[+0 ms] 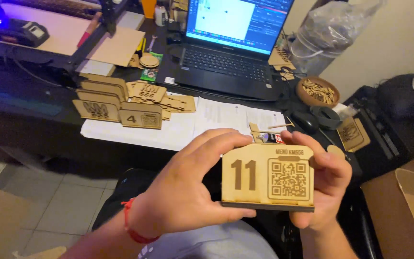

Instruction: Assembling a small laser-cut wooden box by applying glue to the joints and fitting the pieces together.

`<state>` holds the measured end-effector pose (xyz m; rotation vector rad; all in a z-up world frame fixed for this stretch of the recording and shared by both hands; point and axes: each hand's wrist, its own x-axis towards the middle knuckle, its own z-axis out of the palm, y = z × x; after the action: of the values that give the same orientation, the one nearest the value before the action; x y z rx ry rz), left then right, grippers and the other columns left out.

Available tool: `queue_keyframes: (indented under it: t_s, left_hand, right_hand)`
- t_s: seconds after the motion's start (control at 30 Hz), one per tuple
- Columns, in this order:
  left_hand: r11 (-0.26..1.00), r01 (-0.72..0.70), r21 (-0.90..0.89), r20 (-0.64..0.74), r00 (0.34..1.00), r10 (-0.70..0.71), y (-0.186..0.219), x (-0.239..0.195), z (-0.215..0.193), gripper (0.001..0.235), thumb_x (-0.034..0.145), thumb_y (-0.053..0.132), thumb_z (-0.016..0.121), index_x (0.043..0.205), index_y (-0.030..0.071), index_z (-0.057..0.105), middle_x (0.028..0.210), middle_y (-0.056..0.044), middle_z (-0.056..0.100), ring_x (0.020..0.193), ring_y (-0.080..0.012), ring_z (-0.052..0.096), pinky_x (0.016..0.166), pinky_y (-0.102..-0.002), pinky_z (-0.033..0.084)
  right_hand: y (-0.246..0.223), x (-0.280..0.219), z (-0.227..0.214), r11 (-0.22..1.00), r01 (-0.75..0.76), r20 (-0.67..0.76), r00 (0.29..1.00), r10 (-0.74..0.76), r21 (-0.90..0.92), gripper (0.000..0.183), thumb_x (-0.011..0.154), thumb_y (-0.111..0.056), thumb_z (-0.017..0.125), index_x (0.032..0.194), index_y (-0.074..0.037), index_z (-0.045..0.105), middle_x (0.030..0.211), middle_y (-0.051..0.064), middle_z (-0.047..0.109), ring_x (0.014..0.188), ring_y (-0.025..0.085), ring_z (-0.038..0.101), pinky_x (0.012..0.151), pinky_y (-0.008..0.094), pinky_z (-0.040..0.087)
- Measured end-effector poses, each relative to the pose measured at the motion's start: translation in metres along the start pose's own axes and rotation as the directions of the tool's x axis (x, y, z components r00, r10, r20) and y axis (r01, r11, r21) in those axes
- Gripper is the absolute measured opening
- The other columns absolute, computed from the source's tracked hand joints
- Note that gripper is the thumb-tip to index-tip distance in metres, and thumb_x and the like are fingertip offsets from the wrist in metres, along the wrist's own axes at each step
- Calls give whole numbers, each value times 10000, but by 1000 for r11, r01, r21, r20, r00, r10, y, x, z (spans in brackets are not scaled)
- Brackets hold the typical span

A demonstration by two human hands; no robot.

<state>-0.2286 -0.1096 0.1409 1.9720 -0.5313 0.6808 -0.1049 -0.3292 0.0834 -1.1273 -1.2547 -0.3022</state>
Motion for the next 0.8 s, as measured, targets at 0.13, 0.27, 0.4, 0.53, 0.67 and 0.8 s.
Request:
queue_keyframes:
  t_s: [0.13, 0.27, 0.4, 0.53, 0.67, 0.8]
  left_hand:
    - [997, 53, -47, 31, 998, -52, -2, -3, -1, 831, 661, 352, 868, 1356, 113, 479, 1365, -109, 565, 1284, -249, 575, 1106, -371, 427]
    - [991, 80, -111, 31, 997, -77, -9, -5, 7, 854, 626, 319, 893, 1346, 95, 491, 1372, -83, 584, 1271, -222, 591, 1080, -346, 439]
    - [958, 224, -181, 56, 975, -217, -12, -11, 15, 907, 556, 232, 940, 1343, 128, 500, 1366, -38, 608, 1224, -170, 614, 1010, -315, 475]
    - [935, 247, -255, 79, 969, -235, -18, -14, 26, 887, 575, 234, 925, 1338, 115, 489, 1369, -64, 592, 1227, -182, 597, 1033, -317, 453]
    - [983, 136, -121, 82, 989, -127, -17, -21, 36, 858, 680, 408, 799, 1353, 18, 436, 1373, -147, 552, 1261, -274, 577, 1065, -383, 431]
    - [839, 532, -116, 173, 842, -511, 8, -14, 31, 792, 616, 560, 665, 1285, 153, 546, 1098, 31, 689, 910, -124, 651, 773, -306, 512]
  right_hand:
    - [-2, 0, 7, 1000, -20, -45, 999, 19, -11, 804, 765, -546, 798, 1360, -147, 435, 1413, 237, 502, 1309, 380, 574, 1224, 532, 469]
    - [-9, 3, 13, 1000, 4, -66, 998, -6, -27, 940, 743, -576, 807, 1461, -115, 411, 1372, 224, 548, 1293, 369, 595, 1204, 508, 469]
    - [-13, 7, 23, 999, -2, -30, 1000, 3, 35, 921, 789, -586, 804, 1467, -98, 414, 1397, 166, 531, 1290, 332, 587, 1206, 487, 467]
    - [-20, 5, 39, 997, -70, -89, 993, 74, 42, 966, 802, -623, 810, 1441, -34, 389, 1354, 177, 517, 1209, 296, 601, 1111, 447, 517]
    - [-29, 4, 48, 974, -218, -53, 974, 221, 59, 963, 762, -615, 826, 1412, -22, 436, 1291, 134, 510, 1214, 254, 559, 1111, 423, 477]
    - [-43, 11, 57, 881, -458, -10, 886, 463, 120, 988, 893, -717, 708, 1466, 5, 352, 1369, 174, 480, 1281, 237, 489, 1095, 408, 453]
